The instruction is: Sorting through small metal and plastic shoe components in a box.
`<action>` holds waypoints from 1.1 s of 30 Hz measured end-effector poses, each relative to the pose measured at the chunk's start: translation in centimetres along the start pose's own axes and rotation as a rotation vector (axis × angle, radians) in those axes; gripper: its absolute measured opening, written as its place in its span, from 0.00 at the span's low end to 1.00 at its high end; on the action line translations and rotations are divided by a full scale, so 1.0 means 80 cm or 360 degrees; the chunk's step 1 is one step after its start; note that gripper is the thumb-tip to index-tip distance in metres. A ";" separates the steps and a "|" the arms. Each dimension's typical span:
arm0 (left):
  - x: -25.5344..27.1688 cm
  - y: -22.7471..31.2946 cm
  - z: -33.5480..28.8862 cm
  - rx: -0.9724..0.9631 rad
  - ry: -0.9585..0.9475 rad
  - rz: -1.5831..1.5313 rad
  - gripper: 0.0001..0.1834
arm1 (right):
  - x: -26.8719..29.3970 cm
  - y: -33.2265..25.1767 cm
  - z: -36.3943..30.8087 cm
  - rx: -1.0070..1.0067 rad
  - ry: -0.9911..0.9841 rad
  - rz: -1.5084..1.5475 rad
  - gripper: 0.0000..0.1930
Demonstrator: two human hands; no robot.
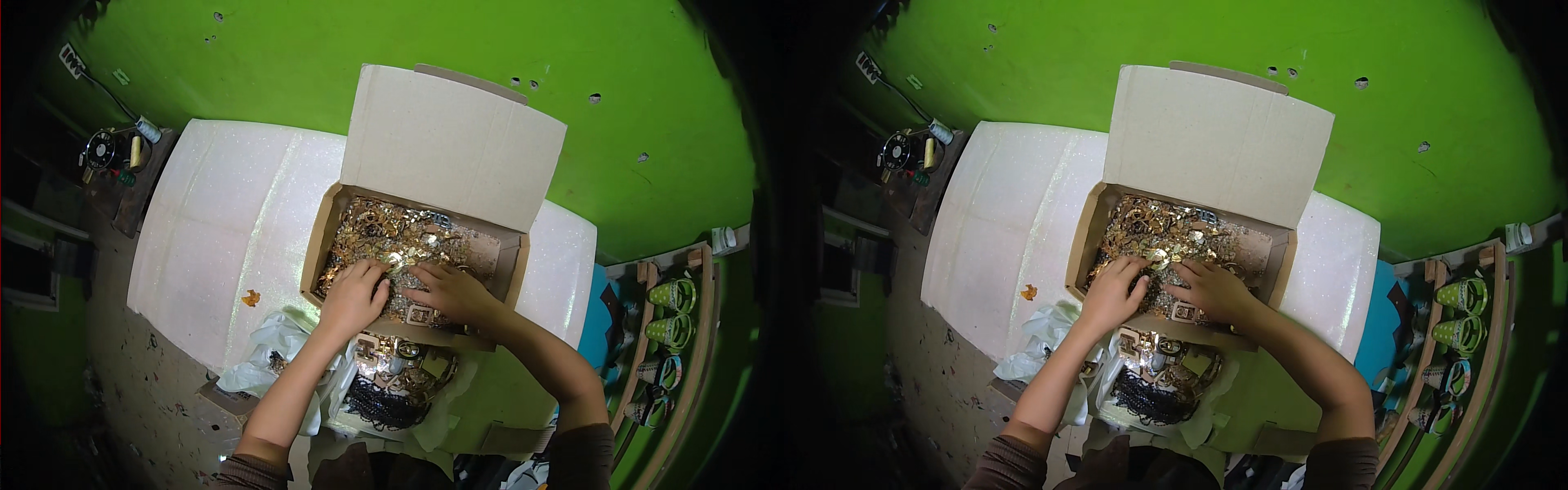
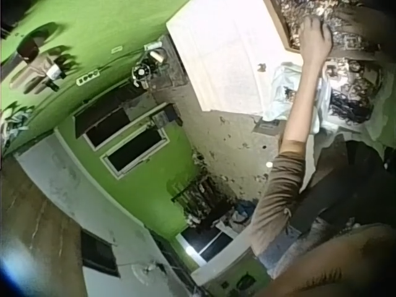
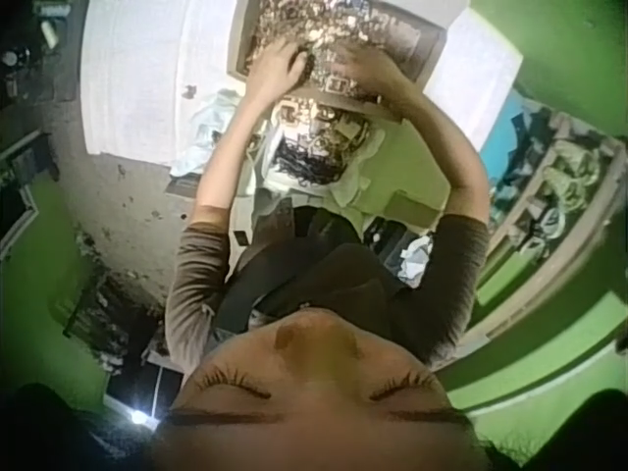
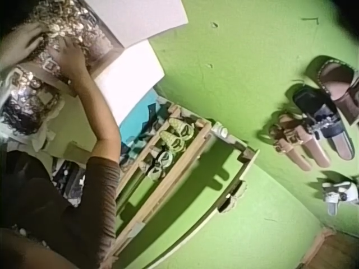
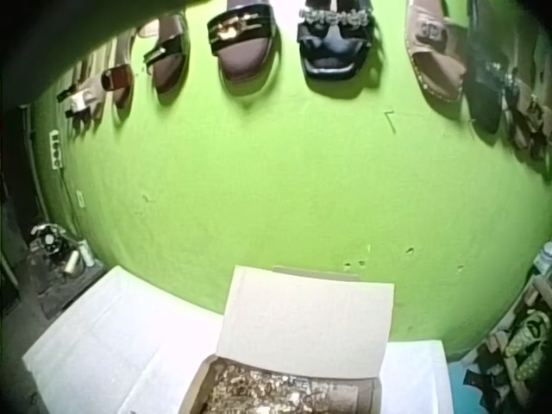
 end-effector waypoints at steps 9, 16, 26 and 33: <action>0.000 0.001 -0.001 -0.0018 0.0021 -0.0012 0.13 | -0.005 -0.002 0.013 0.0313 -0.0032 -0.0150 0.21; -0.002 0.000 -0.002 -0.0054 0.0047 0.0018 0.13 | -0.013 0.003 0.010 0.0351 -0.0019 -0.0126 0.25; -0.003 0.001 -0.003 -0.0051 0.0033 0.0039 0.13 | -0.002 0.000 0.016 0.0235 -0.0452 0.0087 0.36; -0.004 0.001 -0.003 -0.0057 0.0025 0.0050 0.13 | -0.010 0.000 0.010 0.0255 -0.0346 0.0081 0.33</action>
Point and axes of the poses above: each hand's wrist, its own z-axis towards the middle knuckle, its own x-axis out of the back of the hand, y = z × x, the point moved 2 cm from there along z, towards the middle knuckle, and after that the axes turned 10 degrees about -z, right-handed, at the moved point
